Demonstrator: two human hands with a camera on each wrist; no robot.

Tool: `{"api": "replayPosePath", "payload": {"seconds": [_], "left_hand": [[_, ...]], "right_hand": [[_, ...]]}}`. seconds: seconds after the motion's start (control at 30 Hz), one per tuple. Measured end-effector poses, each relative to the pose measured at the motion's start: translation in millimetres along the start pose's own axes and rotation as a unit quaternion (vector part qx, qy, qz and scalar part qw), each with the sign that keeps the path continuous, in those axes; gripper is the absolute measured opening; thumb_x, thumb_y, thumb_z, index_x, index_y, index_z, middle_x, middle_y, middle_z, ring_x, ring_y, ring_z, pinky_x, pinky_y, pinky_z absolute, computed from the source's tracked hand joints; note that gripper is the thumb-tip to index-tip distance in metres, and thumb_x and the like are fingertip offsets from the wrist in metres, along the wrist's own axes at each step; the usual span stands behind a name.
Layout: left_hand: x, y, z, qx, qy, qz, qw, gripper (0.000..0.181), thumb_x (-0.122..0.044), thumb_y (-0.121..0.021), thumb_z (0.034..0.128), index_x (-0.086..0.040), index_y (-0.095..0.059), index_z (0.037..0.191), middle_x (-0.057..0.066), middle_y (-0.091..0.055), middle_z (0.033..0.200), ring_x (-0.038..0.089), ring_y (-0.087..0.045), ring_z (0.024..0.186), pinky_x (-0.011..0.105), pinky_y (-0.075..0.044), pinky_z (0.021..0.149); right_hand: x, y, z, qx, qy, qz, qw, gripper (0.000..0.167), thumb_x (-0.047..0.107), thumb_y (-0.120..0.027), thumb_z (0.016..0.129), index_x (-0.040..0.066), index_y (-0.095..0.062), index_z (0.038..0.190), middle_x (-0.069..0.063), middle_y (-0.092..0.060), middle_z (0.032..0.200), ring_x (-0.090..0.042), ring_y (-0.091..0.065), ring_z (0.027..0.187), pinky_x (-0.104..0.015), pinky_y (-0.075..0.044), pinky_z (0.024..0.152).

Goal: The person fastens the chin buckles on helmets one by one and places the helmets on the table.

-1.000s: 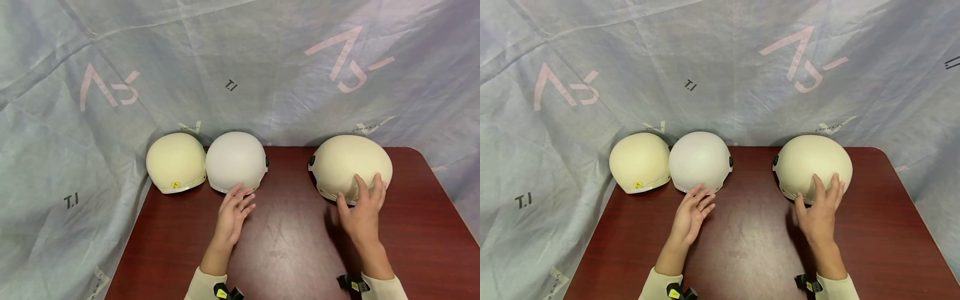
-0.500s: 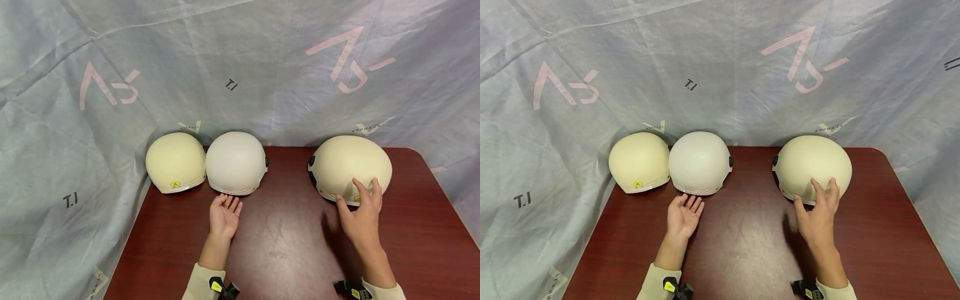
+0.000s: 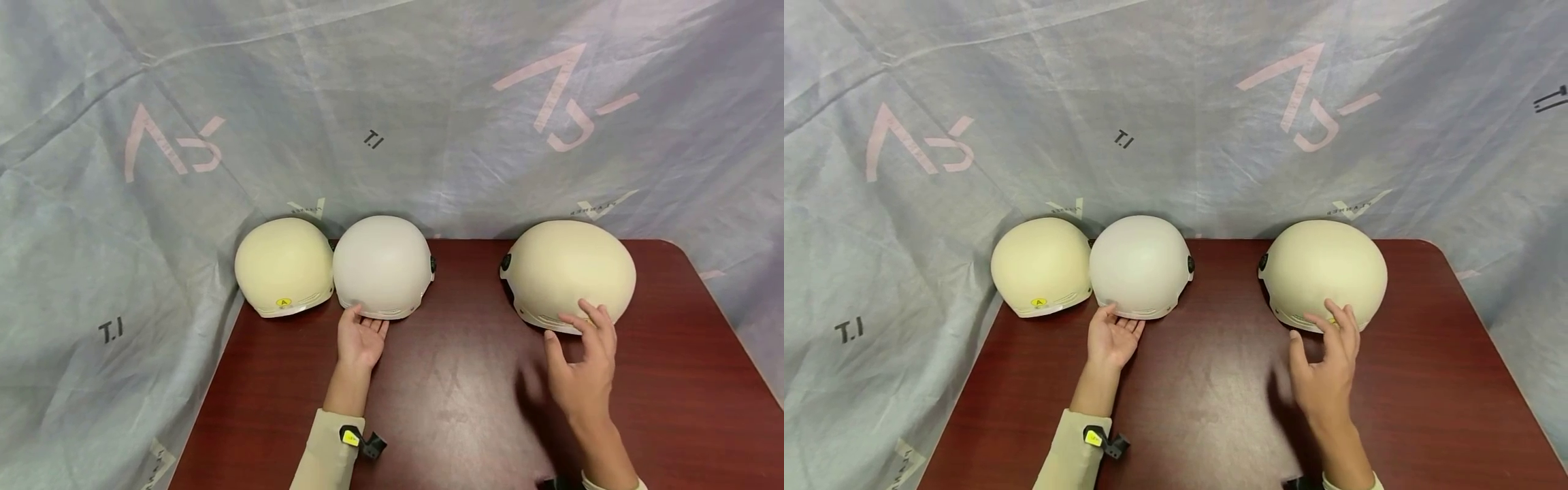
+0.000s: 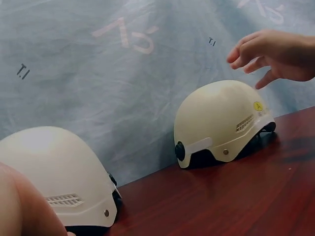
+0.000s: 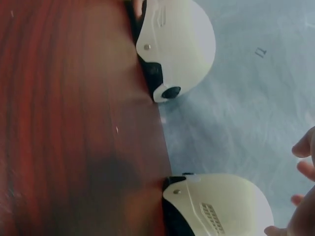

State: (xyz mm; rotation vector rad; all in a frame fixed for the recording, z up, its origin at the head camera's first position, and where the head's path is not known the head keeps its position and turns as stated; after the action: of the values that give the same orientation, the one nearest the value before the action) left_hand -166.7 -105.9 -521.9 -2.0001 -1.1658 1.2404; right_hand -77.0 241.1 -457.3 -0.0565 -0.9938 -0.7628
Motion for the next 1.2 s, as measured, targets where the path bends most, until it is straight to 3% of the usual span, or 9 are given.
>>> {"api": "replayPosePath", "payload": {"seconds": [0.13,0.27,0.47,0.63,0.77,1.0,1.13,1.2], "left_hand": [[-2.1,-0.4,7.8,0.008,0.006,-0.021,0.9997,0.068,-0.037,-0.047,0.1076,-0.016,-0.015,0.163,0.009,-0.022,0.171,0.026,-0.019,0.163,0.043,-0.006,0.136],[-2.6,2.2,13.9,0.001,0.003,-0.035,0.9994,0.077,-0.052,-0.059,0.1046,-0.019,-0.022,0.163,0.005,-0.029,0.169,0.022,-0.025,0.161,0.04,-0.011,0.136],[-3.1,3.9,18.4,-0.008,-0.006,-0.025,0.9996,0.083,-0.054,-0.061,0.1036,-0.018,-0.019,0.166,0.006,-0.026,0.173,0.023,-0.022,0.164,0.039,-0.01,0.136],[-1.5,2.5,14.0,-0.013,-0.01,-0.006,0.9999,0.083,-0.053,-0.059,0.1039,-0.015,-0.018,0.166,0.01,-0.026,0.172,0.025,-0.022,0.163,0.04,-0.011,0.137],[1.8,2.5,6.0,-0.009,-0.005,-0.005,0.9999,0.085,-0.053,-0.059,0.1036,-0.014,-0.017,0.166,0.01,-0.024,0.173,0.025,-0.021,0.164,0.04,-0.012,0.137],[11.4,5.3,-8.7,-0.009,0.0,-0.009,0.9999,0.082,-0.052,-0.057,0.106,-0.013,-0.016,0.165,0.01,-0.024,0.171,0.025,-0.02,0.164,0.039,-0.011,0.136],[15.2,6.4,-16.9,-0.004,-0.01,-0.007,0.9999,0.081,-0.052,-0.056,0.1072,-0.011,-0.014,0.164,0.011,-0.023,0.17,0.026,-0.019,0.163,0.04,-0.01,0.136],[17.7,8.1,-21.9,-0.003,-0.014,-0.005,0.9999,0.081,-0.052,-0.055,0.1073,-0.01,-0.014,0.163,0.011,-0.024,0.169,0.027,-0.019,0.163,0.041,-0.01,0.136]], "right_hand": [[5,-6,-8.2,0.003,0.024,0.025,0.9994,0.025,-0.007,-0.075,0.081,-0.006,-0.075,0.106,-0.027,-0.066,0.135,-0.037,-0.043,0.152,-0.033,-0.026,0.13],[7,-13,-16.4,0.032,0.046,0.038,0.9977,0.026,-0.014,-0.074,0.079,-0.003,-0.077,0.102,-0.028,-0.07,0.125,-0.02,-0.049,0.149,-0.028,-0.031,0.128],[10,-20,-22.7,0.097,0.038,0.041,0.9937,0.025,-0.015,-0.073,0.083,0.001,-0.076,0.102,-0.025,-0.071,0.123,-0.006,-0.05,0.146,-0.02,-0.033,0.125],[15,-31,-25.9,0.157,0.032,0.038,0.9864,0.023,-0.013,-0.074,0.086,0.001,-0.075,0.105,-0.021,-0.071,0.125,0.002,-0.048,0.144,-0.014,-0.032,0.122],[23,-50,-29.0,0.202,0.063,0.04,0.9764,0.027,-0.012,-0.076,0.085,0.002,-0.073,0.109,-0.021,-0.07,0.126,-0.001,-0.05,0.142,-0.011,-0.031,0.121],[36,-87,-41.8,0.274,0.067,0.031,0.9588,0.034,-0.002,-0.078,0.089,0.012,-0.071,0.119,-0.009,-0.068,0.134,-0.032,-0.058,0.134,-0.006,-0.027,0.118],[38,-106,-50.6,0.321,0.043,0.039,0.9454,0.04,0.002,-0.078,0.091,0.015,-0.068,0.128,-0.005,-0.064,0.141,-0.03,-0.06,0.134,-0.008,-0.03,0.116],[39,-114,-55.0,0.341,0.033,0.041,0.9385,0.042,0.005,-0.078,0.093,0.016,-0.066,0.132,-0.006,-0.062,0.144,-0.028,-0.06,0.135,-0.016,-0.037,0.116]]}}
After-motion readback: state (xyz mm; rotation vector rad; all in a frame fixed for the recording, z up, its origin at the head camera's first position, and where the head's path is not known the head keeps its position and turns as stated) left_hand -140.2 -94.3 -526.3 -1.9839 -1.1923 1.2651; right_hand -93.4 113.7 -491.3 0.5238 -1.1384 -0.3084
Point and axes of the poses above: each hand's wrist, its own z-axis towards the middle knuckle, its own y-axis out of the back of the hand, x = y × z, the point moved 4 cm from there along z, towards the middle knuckle
